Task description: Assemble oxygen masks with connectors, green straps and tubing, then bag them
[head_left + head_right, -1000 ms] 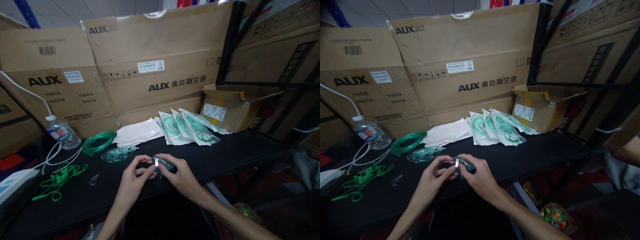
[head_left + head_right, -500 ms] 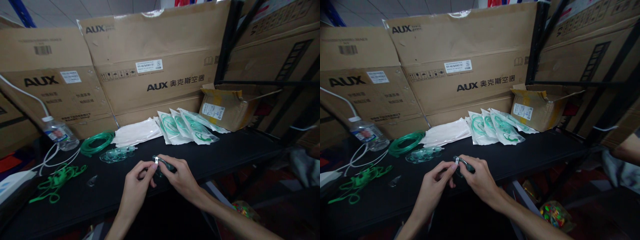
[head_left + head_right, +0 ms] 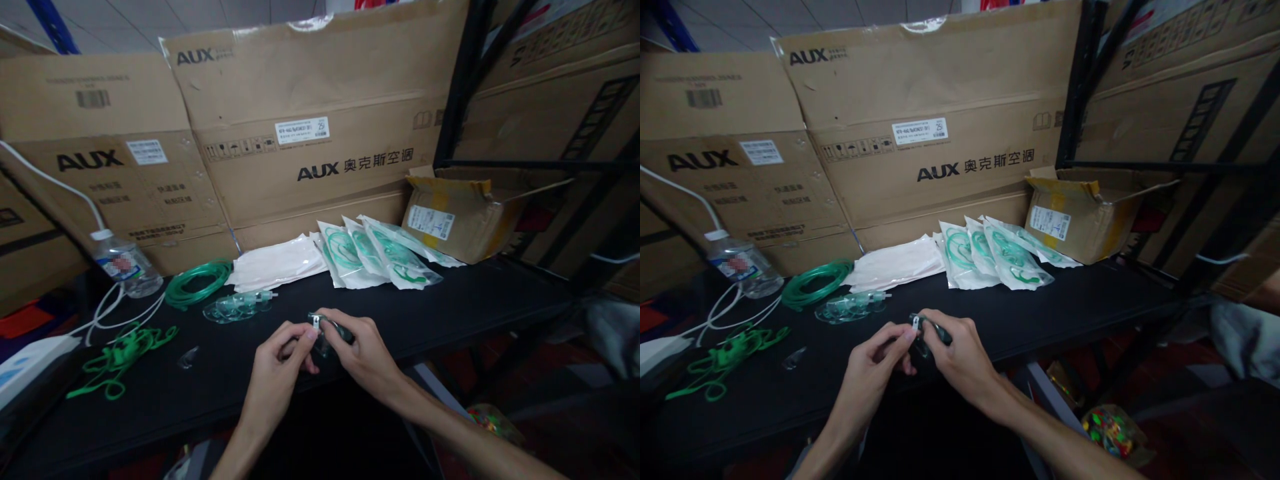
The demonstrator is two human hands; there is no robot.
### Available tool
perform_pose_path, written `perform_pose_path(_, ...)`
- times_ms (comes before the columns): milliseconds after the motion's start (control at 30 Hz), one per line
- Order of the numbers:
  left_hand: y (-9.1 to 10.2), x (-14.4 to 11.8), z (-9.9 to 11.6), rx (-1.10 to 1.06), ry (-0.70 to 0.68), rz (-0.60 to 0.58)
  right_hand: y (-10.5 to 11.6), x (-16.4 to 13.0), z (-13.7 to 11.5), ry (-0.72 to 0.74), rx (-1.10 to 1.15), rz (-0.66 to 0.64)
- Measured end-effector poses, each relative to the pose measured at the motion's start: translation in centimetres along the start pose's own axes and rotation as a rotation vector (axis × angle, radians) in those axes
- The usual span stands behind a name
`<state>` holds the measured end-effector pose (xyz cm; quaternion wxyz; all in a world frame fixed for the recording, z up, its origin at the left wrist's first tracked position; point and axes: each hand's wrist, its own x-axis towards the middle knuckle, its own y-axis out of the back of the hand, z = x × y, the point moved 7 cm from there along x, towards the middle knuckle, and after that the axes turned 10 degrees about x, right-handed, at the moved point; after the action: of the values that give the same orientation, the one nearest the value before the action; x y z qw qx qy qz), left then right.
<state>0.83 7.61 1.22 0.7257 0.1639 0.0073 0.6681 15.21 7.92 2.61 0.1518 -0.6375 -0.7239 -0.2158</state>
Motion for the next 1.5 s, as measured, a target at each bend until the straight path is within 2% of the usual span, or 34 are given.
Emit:
perform_pose_path(67, 0.0, -0.1, 0.2, 0.077, -0.022, -0.032, 0.0, 0.1, -0.1, -0.020, 0.011, -0.022)
perform_pose_path(133, 0.5, -0.1, 0.7, 0.224, -0.075, -0.009, 0.0, 0.1, -0.1, -0.045, 0.016, -0.037)
perform_pose_path(267, 1.8, -0.5, 3.0, 0.548, -0.360, 0.128, -0.2, 0.2, 0.4, -0.120, 0.073, -0.079)
perform_pose_path(367, 1.2, -0.7, 3.7, 0.669, -0.557, 0.001, -0.4, 0.3, 0.5, -0.158, 0.128, -0.107)
perform_pose_path(467, 1.3, -0.7, 3.5, 0.701, -0.609, -0.087, -0.6, 0.3, 0.1, -0.169, 0.142, -0.156)
perform_pose_path(600, 2.3, -0.7, 3.6, 0.678, -0.595, -0.055, -0.4, 0.0, -0.4, -0.180, 0.176, -0.230)
perform_pose_path(733, 3.7, -0.3, 3.5, 0.628, -0.469, 0.008, -0.7, -0.4, -0.4, -0.201, 0.255, -0.332)
perform_pose_path(833, 4.1, -0.1, 3.3, 0.615, -0.404, 0.005, -0.7, -0.4, -0.4, -0.149, 0.223, -0.307)
perform_pose_path(1000, 3.8, 0.0, 3.1, 0.575, -0.372, -0.067, -1.1, -0.4, 0.2, -0.195, 0.259, -0.296)
perform_pose_path(1333, 3.5, -0.1, 1.7, 0.493, -0.249, -0.132, -0.8, -0.4, -0.3, -0.134, 0.140, -0.276)
perform_pose_path(1500, 3.5, -0.3, 2.6, 0.501, -0.224, -0.127, -0.7, -0.4, -0.8, -0.062, 0.084, -0.260)
